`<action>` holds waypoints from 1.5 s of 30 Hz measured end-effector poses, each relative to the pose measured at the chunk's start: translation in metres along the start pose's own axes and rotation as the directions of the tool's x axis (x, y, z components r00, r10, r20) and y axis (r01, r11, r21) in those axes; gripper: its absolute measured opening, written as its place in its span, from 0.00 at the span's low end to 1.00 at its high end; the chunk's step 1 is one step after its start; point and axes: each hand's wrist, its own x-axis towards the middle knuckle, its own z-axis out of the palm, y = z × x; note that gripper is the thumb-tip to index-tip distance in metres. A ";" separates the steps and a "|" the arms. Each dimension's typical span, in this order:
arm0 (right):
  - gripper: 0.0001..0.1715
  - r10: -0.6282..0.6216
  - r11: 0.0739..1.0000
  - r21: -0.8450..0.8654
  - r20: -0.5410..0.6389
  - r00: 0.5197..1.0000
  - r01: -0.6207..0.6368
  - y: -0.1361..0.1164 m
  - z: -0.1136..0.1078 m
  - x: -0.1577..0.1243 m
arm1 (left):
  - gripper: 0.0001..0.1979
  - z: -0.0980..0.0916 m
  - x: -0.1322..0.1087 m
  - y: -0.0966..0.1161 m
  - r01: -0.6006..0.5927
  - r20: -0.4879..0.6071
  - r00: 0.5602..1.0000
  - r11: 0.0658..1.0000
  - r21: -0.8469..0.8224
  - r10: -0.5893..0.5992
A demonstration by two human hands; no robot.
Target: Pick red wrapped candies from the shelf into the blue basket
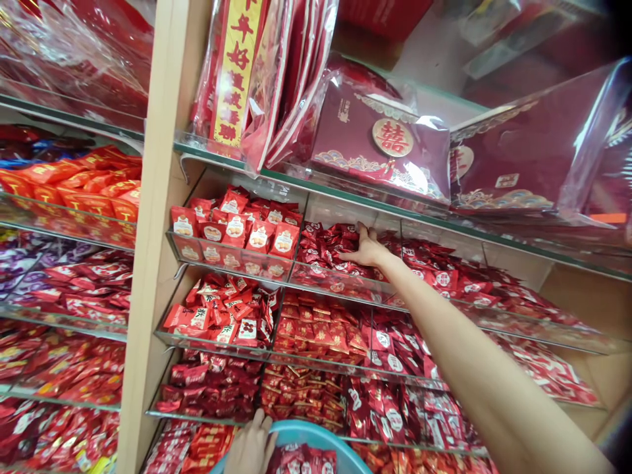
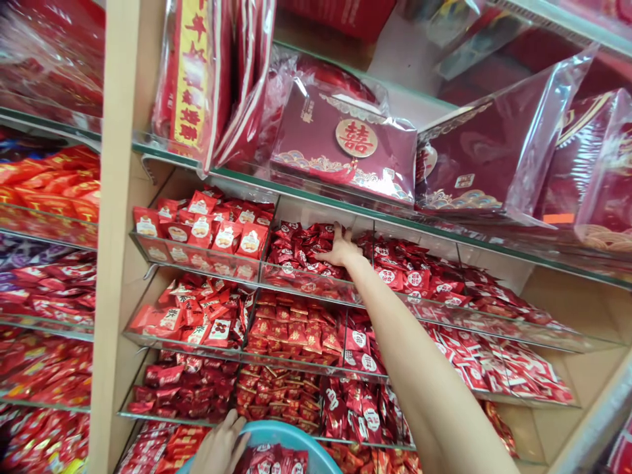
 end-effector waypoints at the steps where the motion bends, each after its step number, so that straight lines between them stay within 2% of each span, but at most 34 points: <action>1: 0.65 -0.020 1.000 0.015 0.006 1.000 0.020 0.001 0.001 0.002 | 0.21 -0.001 0.000 0.000 0.001 0.002 1.000 1.000 -0.003 -0.001; 6: 0.63 -0.039 0.999 0.034 -0.027 0.999 0.040 0.004 0.005 0.007 | 0.21 -0.006 0.001 0.003 0.012 0.021 1.000 1.000 0.017 -0.012; 10: 0.55 -0.068 0.996 0.047 -0.065 0.996 0.071 0.007 0.004 0.006 | 0.22 -0.007 0.002 0.003 0.006 0.036 0.999 1.000 0.026 -0.007; 14: 0.51 -0.114 0.991 0.066 -0.086 0.990 0.119 0.012 0.004 0.008 | 0.22 -0.003 0.004 0.002 0.008 0.032 0.999 1.000 0.017 -0.008; 19: 0.34 -0.193 0.980 0.025 -0.111 0.975 0.197 0.010 0.006 0.012 | 0.22 0.007 0.008 -0.003 0.016 0.029 0.999 1.000 0.002 -0.016; 24: 0.39 -0.145 0.986 -0.087 -0.059 0.988 0.139 -0.001 0.005 0.008 | 0.22 0.007 0.008 -0.002 0.012 0.035 0.999 0.999 0.030 -0.013; 29: 0.29 -0.165 0.982 -0.115 -0.107 0.981 0.152 -0.004 0.006 0.004 | 0.22 0.001 0.005 0.002 0.024 0.034 0.999 0.999 0.026 -0.025; 34: 0.28 -0.189 0.980 -0.094 -0.148 0.971 0.176 0.008 0.001 0.006 | 0.21 -0.001 0.004 0.003 0.038 0.034 0.999 0.999 0.017 -0.039; 39: 0.26 -0.237 0.968 0.020 -0.269 0.934 0.251 0.019 -0.006 0.008 | 0.21 -0.002 0.004 0.003 0.030 0.038 0.999 1.000 -0.002 -0.030; 45: 0.25 -0.218 0.943 0.153 -0.388 0.896 0.296 0.012 -0.015 0.009 | 0.21 -0.003 0.004 0.004 0.038 0.045 0.998 0.999 0.026 -0.039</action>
